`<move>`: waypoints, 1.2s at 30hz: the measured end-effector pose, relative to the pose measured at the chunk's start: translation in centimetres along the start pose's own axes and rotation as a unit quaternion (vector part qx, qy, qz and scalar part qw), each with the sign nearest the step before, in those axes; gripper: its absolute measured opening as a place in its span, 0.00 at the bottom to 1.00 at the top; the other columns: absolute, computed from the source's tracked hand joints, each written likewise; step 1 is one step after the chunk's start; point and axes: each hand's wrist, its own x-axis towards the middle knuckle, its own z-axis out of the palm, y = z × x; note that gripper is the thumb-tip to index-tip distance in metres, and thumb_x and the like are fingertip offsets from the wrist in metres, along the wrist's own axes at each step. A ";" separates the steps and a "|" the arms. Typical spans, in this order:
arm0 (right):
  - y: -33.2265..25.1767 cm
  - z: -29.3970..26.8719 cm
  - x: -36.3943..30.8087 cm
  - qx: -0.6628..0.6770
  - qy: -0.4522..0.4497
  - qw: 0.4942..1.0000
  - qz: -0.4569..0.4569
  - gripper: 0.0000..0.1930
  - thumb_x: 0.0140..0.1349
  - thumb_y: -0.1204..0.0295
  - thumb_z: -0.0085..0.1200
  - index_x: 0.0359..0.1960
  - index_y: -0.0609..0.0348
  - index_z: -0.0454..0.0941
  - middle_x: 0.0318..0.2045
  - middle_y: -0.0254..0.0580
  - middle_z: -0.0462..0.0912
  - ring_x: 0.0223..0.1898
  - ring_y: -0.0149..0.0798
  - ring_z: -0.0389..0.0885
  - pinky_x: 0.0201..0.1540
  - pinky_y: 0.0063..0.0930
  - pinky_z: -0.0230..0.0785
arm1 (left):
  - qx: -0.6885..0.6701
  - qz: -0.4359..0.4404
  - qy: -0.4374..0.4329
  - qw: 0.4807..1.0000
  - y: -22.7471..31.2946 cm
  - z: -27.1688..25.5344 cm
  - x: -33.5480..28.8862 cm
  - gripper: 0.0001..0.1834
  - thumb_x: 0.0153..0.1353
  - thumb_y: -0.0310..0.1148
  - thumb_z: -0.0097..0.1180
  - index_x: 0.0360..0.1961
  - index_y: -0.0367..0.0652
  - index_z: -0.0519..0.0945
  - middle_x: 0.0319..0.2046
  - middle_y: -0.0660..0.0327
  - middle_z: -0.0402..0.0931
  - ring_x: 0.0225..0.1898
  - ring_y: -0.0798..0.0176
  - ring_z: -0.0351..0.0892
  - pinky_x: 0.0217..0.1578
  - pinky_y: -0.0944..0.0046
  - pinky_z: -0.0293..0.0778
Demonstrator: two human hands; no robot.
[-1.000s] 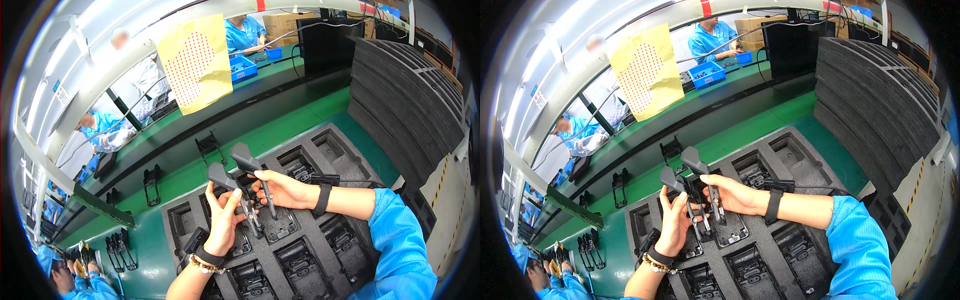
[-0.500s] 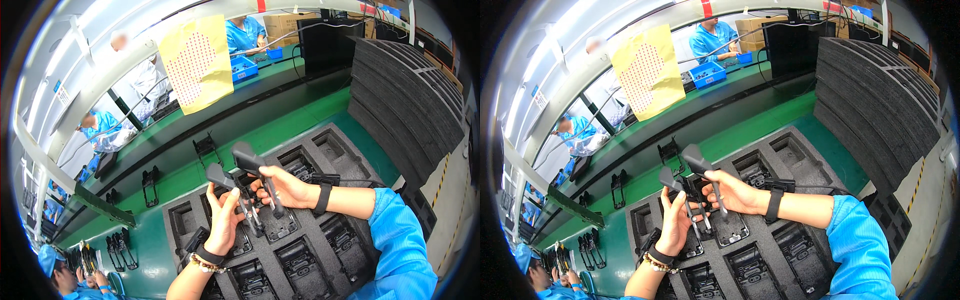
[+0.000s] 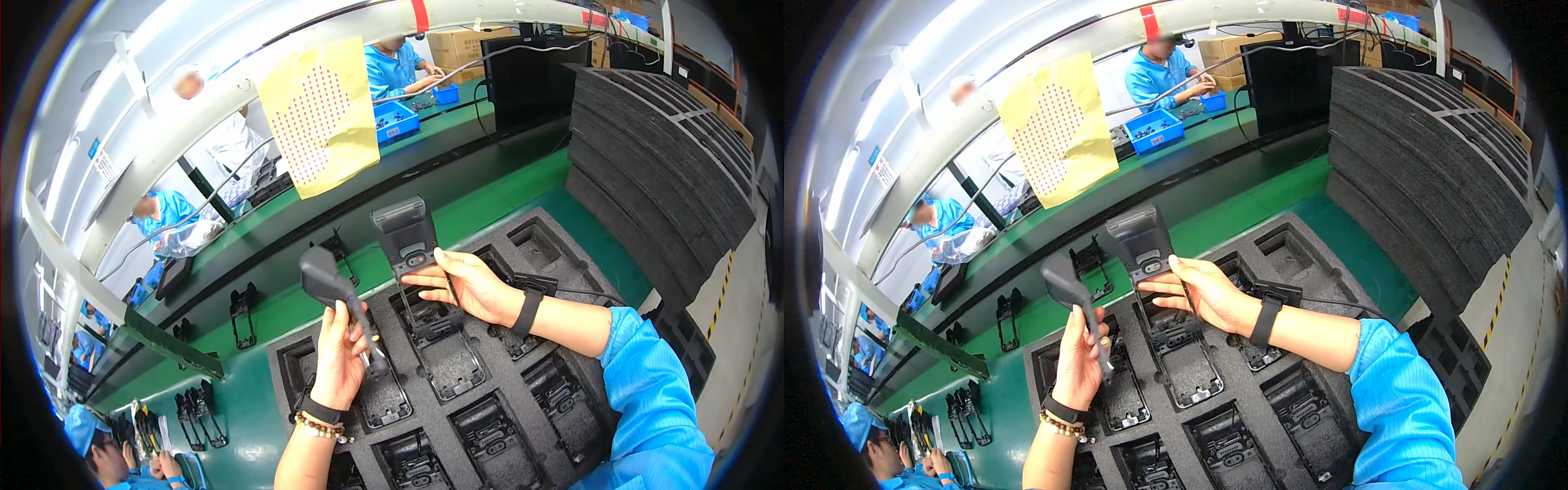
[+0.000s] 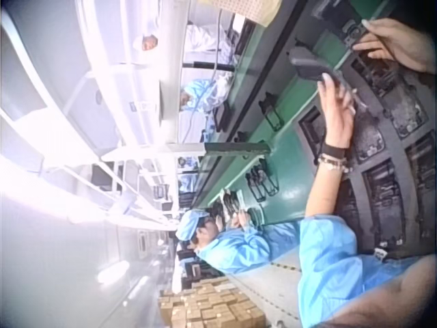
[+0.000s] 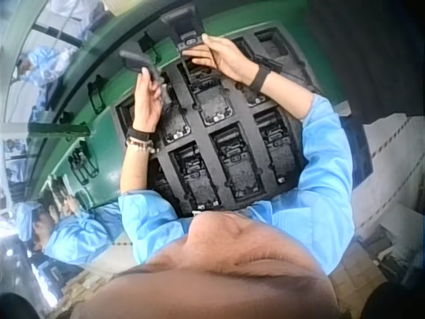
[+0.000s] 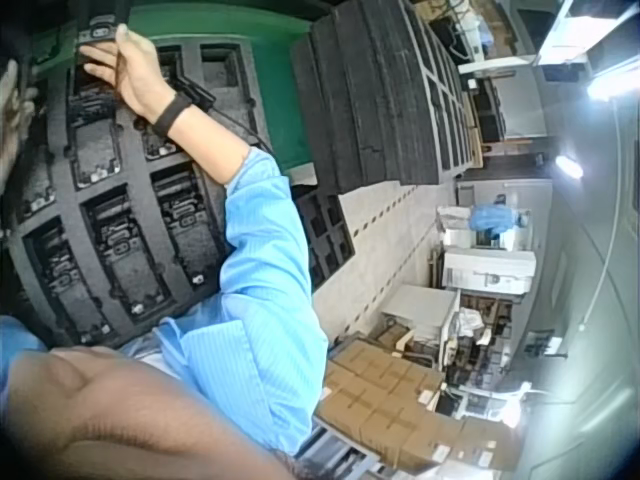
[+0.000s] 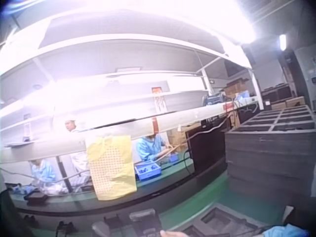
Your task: Assembling and inspecting handheld electronic terminals in a factory assembly line.
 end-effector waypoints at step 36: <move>0.3 -1.1 -0.7 0.038 -0.040 0.997 0.052 0.21 0.74 0.49 0.39 0.40 0.52 0.75 0.33 0.32 0.75 0.23 0.23 0.62 0.26 0.16 0.59 | -0.015 0.033 -0.023 0.999 -1.2 0.2 0.3 0.26 0.72 0.53 0.44 0.60 0.45 0.71 0.56 0.54 0.73 0.58 0.51 0.73 0.58 0.46 0.73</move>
